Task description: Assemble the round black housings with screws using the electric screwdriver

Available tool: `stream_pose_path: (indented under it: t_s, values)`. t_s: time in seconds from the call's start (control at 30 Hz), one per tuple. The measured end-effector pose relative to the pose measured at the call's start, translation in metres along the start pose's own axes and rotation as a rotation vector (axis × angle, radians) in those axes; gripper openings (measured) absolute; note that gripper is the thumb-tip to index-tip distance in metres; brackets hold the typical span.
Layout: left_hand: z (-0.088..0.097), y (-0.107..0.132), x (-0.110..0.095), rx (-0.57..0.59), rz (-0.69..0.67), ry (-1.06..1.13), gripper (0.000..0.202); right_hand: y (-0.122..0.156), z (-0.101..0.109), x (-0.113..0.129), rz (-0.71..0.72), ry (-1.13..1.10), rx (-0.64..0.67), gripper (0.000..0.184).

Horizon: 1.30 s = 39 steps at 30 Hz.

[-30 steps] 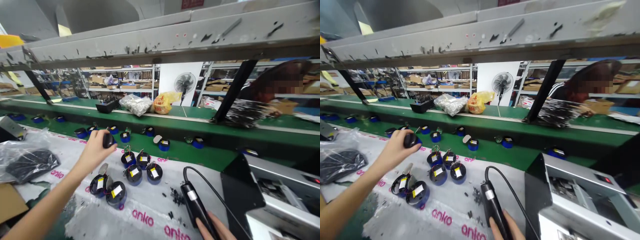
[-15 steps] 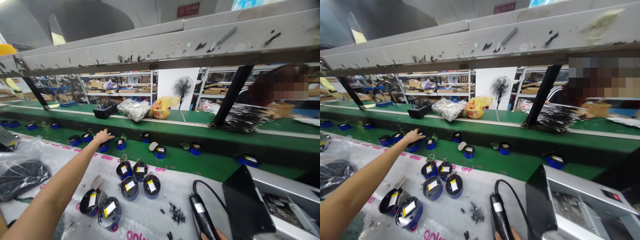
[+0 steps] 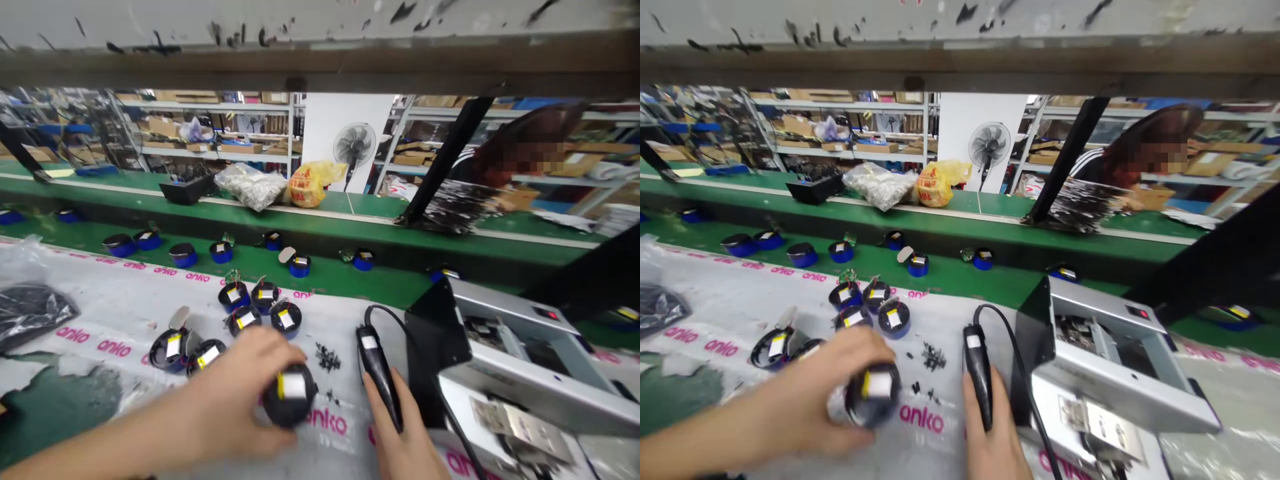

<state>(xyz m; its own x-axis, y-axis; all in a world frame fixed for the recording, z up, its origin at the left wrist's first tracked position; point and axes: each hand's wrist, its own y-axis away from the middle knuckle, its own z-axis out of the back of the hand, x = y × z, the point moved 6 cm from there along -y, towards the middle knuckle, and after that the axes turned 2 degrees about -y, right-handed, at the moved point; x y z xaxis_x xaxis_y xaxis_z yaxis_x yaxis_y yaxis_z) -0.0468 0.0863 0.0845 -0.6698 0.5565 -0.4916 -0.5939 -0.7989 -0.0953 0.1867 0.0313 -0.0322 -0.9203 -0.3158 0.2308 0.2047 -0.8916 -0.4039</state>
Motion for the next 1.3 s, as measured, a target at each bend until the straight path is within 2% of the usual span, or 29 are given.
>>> stream_pose_path:
  t_s: [0.07, 0.13, 0.17, 0.23, 0.3, 0.33, 0.43, 0.5, 0.57, 0.63, 0.7, 0.8, 0.87, 0.93, 1.0, 1.07, 1.17, 1.3]
  values:
    - [-0.053, 0.007, -0.026, 0.072, -0.066, 0.003, 0.068, -0.004, 0.014, 0.008, 0.059, 0.043, -0.005, 0.068]
    - [-0.078, 0.005, -0.035, 0.087, -0.059, 0.008, 0.078, -0.007, 0.035, 0.018, 0.096, 0.064, -0.059, 0.054]
    - [-0.079, 0.002, -0.034, 0.086, -0.051, 0.031, 0.079, -0.008, 0.046, 0.023, 0.099, 0.058, -0.089, 0.048]
    - [-0.065, -0.009, -0.027, 0.07, -0.02, 0.049, 0.061, -0.011, 0.067, 0.036, 0.086, 0.001, -0.124, 0.039]
    - [-0.046, -0.023, -0.017, 0.074, 0.03, -0.095, 0.027, -0.016, 0.079, 0.053, 0.097, -0.084, -0.136, 0.033]
    - [-0.042, -0.03, -0.013, 0.113, 0.03, -0.204, 0.027, -0.019, 0.081, 0.064, 0.112, -0.12, -0.126, 0.031]
    - [-0.047, -0.048, -0.008, 0.217, -0.007, -0.356, 0.033, -0.029, 0.067, 0.102, 0.155, -0.162, -0.044, 0.032]
    - [-0.057, -0.054, -0.005, 0.242, -0.026, -0.375, 0.028, -0.036, 0.048, 0.121, 0.136, -0.148, 0.006, 0.036]
    - [-0.063, -0.056, -0.001, 0.251, -0.05, -0.377, 0.025, -0.04, 0.034, 0.133, 0.137, -0.133, 0.002, 0.03]
    - [-0.062, -0.055, 0.004, 0.244, -0.071, -0.349, 0.024, -0.041, 0.028, 0.136, 0.173, -0.142, -0.019, 0.02]
    - [-0.054, -0.051, 0.008, 0.208, -0.067, -0.299, 0.023, -0.04, 0.034, 0.132, 0.178, -0.233, -0.045, 0.02]
    - [-0.037, -0.041, 0.011, 0.109, -0.023, -0.204, 0.024, -0.038, 0.054, 0.113, 0.058, -0.465, -0.15, 0.02]
    - [-0.031, -0.031, 0.012, 0.038, 0.038, -0.048, 0.022, -0.037, 0.061, 0.101, -0.043, -0.569, -0.166, 0.024]
    - [-0.034, -0.022, 0.019, -0.007, 0.156, 0.313, 0.019, -0.037, 0.062, 0.093, -0.106, -0.625, -0.127, 0.035]
    - [-0.049, -0.013, 0.031, -0.026, 0.309, 0.787, 0.018, -0.039, 0.059, 0.088, -0.124, -0.69, -0.069, 0.038]
    - [-0.067, -0.007, 0.038, -0.022, 0.407, 1.099, 0.017, -0.04, 0.057, 0.084, -0.129, -0.763, -0.043, 0.032]
    - [-0.083, -0.005, 0.042, -0.021, 0.448, 1.238, 0.019, -0.04, 0.056, 0.078, -0.114, -0.802, -0.065, 0.029]
    - [-0.086, -0.006, 0.039, -0.013, 0.457, 1.332, 0.025, -0.033, 0.056, 0.073, -0.098, -0.735, -0.08, 0.034]
